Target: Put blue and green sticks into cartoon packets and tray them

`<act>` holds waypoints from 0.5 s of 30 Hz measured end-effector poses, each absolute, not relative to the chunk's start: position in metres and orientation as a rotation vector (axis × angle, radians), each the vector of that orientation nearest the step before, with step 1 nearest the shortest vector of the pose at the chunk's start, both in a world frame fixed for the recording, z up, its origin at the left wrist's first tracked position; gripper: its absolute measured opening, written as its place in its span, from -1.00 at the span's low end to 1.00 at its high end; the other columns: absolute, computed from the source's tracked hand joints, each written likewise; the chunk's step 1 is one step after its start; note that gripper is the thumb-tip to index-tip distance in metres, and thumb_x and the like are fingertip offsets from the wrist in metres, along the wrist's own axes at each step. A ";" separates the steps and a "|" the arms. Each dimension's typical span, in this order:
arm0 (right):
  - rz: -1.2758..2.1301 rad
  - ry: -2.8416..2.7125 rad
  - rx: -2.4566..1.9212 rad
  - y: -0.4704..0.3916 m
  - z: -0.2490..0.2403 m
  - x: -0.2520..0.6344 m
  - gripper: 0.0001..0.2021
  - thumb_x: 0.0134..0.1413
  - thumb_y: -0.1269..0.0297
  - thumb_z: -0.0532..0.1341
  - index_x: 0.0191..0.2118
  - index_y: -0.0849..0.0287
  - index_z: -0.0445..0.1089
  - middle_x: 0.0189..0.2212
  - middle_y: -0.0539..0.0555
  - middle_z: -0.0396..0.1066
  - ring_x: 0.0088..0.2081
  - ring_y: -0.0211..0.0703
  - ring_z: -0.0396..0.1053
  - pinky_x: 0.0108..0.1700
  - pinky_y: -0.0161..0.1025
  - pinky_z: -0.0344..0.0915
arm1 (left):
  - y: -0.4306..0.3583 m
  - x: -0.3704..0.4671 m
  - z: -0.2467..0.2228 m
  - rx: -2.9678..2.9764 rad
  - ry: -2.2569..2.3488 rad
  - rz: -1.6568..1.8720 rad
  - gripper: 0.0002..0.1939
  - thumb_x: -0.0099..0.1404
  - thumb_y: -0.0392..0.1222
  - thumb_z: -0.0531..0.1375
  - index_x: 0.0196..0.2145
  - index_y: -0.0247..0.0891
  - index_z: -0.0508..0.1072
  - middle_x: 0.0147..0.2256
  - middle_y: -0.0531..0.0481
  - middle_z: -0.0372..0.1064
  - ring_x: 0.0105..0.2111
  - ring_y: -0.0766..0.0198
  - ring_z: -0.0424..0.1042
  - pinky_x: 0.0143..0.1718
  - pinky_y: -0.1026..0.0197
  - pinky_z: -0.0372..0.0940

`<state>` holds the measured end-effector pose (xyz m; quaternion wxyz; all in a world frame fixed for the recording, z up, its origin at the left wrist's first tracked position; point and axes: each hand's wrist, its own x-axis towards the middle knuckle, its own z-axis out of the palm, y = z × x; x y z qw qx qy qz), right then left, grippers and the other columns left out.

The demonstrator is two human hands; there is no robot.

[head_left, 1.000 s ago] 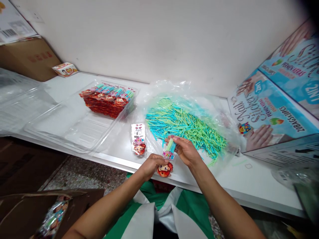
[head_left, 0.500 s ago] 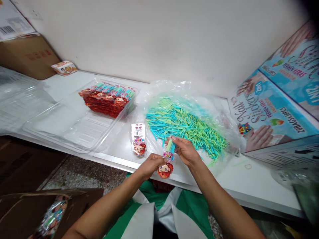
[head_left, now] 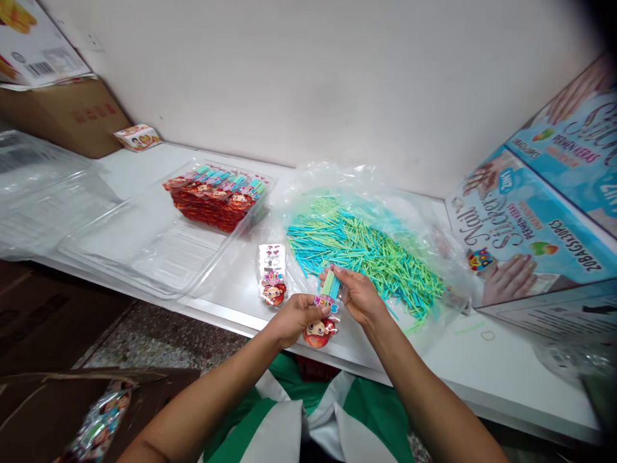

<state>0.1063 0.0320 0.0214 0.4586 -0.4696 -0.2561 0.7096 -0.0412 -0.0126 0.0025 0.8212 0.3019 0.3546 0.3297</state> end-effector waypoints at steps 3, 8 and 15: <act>1.786 -0.664 -1.168 0.035 0.020 0.105 -0.73 -0.21 0.11 0.33 -0.40 0.22 0.46 -0.47 0.11 0.51 -0.44 -0.11 0.44 -0.36 -0.20 0.33 | -0.014 -0.046 0.004 0.569 0.752 0.665 -0.65 -0.01 -0.08 0.31 -0.38 -0.46 0.48 -0.43 -0.20 0.47 -0.49 0.20 0.46 -0.47 0.26 0.31; 1.743 -0.743 -1.204 0.038 0.016 0.104 -0.72 -0.32 0.14 0.38 -0.43 0.21 0.48 -0.47 0.08 0.51 -0.44 -0.14 0.42 -0.35 -0.23 0.31 | -0.017 -0.051 0.006 0.543 0.793 0.669 -0.64 -0.06 -0.07 0.34 -0.40 -0.44 0.47 -0.45 -0.18 0.47 -0.50 0.18 0.46 -0.47 0.24 0.31; 1.702 -0.779 -1.212 0.040 0.019 0.096 -0.73 -0.30 0.14 0.37 -0.43 0.21 0.48 -0.49 0.07 0.51 -0.42 -0.14 0.43 -0.33 -0.23 0.30 | -0.012 -0.050 0.011 0.600 0.796 0.790 -0.62 -0.03 -0.07 0.32 -0.30 -0.37 0.42 -0.40 -0.09 0.43 -0.42 0.23 0.45 -0.37 0.22 0.32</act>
